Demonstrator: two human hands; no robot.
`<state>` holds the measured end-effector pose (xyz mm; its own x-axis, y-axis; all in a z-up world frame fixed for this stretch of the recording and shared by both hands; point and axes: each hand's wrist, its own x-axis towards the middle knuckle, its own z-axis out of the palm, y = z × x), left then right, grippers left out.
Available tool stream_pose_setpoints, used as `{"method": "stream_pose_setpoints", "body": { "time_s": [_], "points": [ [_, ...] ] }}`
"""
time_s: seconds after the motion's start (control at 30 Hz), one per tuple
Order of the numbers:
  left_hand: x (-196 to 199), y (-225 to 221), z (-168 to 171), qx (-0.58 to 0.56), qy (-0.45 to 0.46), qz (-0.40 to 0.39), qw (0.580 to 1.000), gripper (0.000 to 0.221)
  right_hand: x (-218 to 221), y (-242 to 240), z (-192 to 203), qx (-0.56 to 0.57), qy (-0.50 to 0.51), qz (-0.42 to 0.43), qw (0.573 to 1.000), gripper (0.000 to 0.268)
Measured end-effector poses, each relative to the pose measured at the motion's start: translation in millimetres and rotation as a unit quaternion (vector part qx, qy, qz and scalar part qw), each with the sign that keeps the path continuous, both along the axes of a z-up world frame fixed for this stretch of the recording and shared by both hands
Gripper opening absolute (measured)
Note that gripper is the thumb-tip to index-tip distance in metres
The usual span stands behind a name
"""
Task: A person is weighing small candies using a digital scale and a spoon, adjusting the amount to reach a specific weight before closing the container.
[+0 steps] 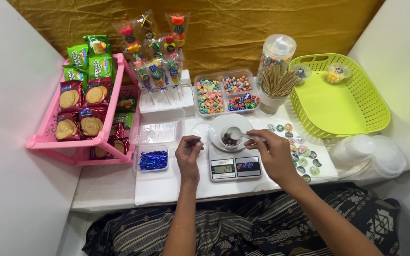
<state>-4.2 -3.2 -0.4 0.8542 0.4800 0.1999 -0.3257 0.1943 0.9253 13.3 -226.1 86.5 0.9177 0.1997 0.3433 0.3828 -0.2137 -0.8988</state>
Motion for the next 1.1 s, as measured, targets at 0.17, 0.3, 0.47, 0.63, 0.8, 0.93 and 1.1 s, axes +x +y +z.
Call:
{"method": "stream_pose_setpoints", "body": {
  "time_s": [0.17, 0.3, 0.47, 0.63, 0.8, 0.93, 1.1],
  "points": [
    [0.7, -0.6, -1.1, 0.001, -0.004, -0.002, 1.000, 0.013, -13.5, 1.5, 25.8, -0.094, -0.071, 0.023, 0.993, 0.025],
    [-1.6, -0.3, 1.1, 0.003, -0.009, 0.000, 1.000, 0.012, -11.6, 0.2, 26.3, -0.100, -0.081, 0.031, 0.991, 0.024],
    [-1.3, 1.3, -0.9, -0.003, -0.014, 0.001, 1.000, 0.013, -7.0, -0.4, 16.3, -0.074, -0.049, 0.032, 0.996, 0.025],
    [-0.7, 0.4, -1.6, -0.011, -0.019, -0.004, 1.000, 0.013, -0.1, -3.0, 3.5, -0.036, 0.003, 0.008, 0.999, 0.027],
    [1.0, 1.6, -3.5, -0.008, -0.022, -0.008, 1.000, 0.014, 8.6, -7.2, -6.4, 0.052, 0.087, -0.016, 0.995, 0.032],
    [1.3, 1.4, -3.8, -0.008, -0.020, -0.008, 1.000, 0.014, 15.6, -8.9, -15.9, 0.118, 0.116, -0.017, 0.986, 0.033],
    [3.6, 1.7, -5.5, -0.011, -0.028, -0.007, 1.000, 0.015, 27.6, -10.7, -26.2, 0.212, 0.114, -0.033, 0.970, 0.033]
  ]
}}
